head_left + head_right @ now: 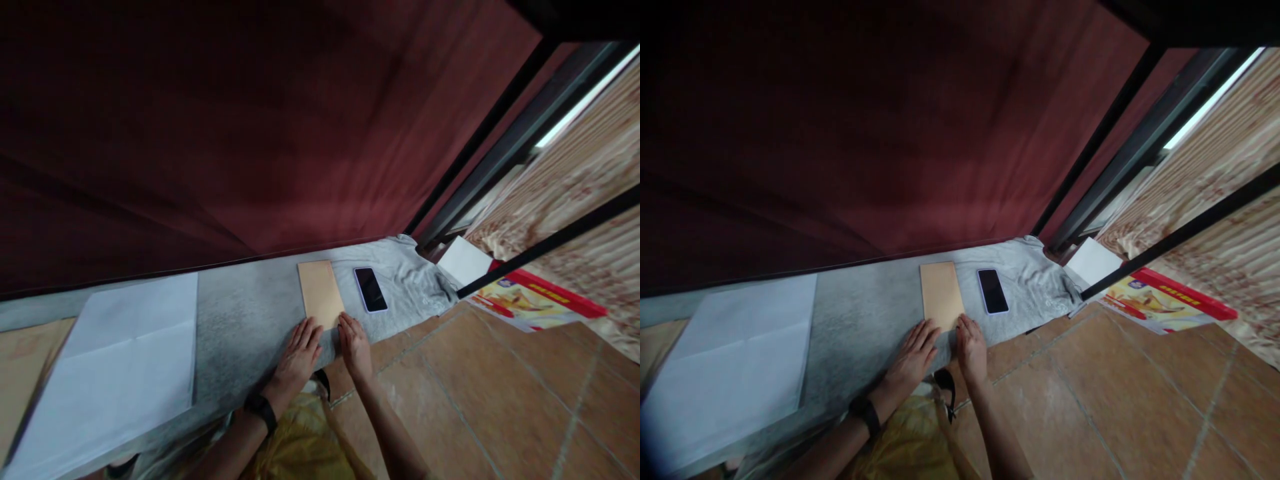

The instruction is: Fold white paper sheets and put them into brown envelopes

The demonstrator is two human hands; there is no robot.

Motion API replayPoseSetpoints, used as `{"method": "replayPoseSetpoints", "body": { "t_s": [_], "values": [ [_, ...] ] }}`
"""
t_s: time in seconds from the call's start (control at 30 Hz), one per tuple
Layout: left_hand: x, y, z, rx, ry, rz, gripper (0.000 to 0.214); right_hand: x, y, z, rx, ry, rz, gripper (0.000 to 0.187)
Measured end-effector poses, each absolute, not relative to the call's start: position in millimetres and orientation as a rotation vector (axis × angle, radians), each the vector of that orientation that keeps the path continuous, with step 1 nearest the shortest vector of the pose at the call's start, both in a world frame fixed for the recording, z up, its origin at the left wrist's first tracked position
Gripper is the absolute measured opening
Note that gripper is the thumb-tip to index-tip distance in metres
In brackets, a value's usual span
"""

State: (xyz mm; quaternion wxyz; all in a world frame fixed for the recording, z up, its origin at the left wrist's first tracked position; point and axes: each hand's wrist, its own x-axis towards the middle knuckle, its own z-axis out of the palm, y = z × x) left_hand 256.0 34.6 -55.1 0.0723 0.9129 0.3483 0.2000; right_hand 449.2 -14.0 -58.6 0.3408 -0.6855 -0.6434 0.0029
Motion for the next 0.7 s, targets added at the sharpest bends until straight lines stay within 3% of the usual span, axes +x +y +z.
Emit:
{"method": "replayPoseSetpoints", "body": {
  "t_s": [0.23,0.7],
  "values": [
    [252,32,-46,2.768,1.021,0.587,0.043,465,0,-62,-1.856,-1.571,0.000,0.033],
    [252,28,-46,2.757,1.031,0.634,0.045,457,0,-50,-1.860,-1.611,-0.028,0.039]
  ]
}}
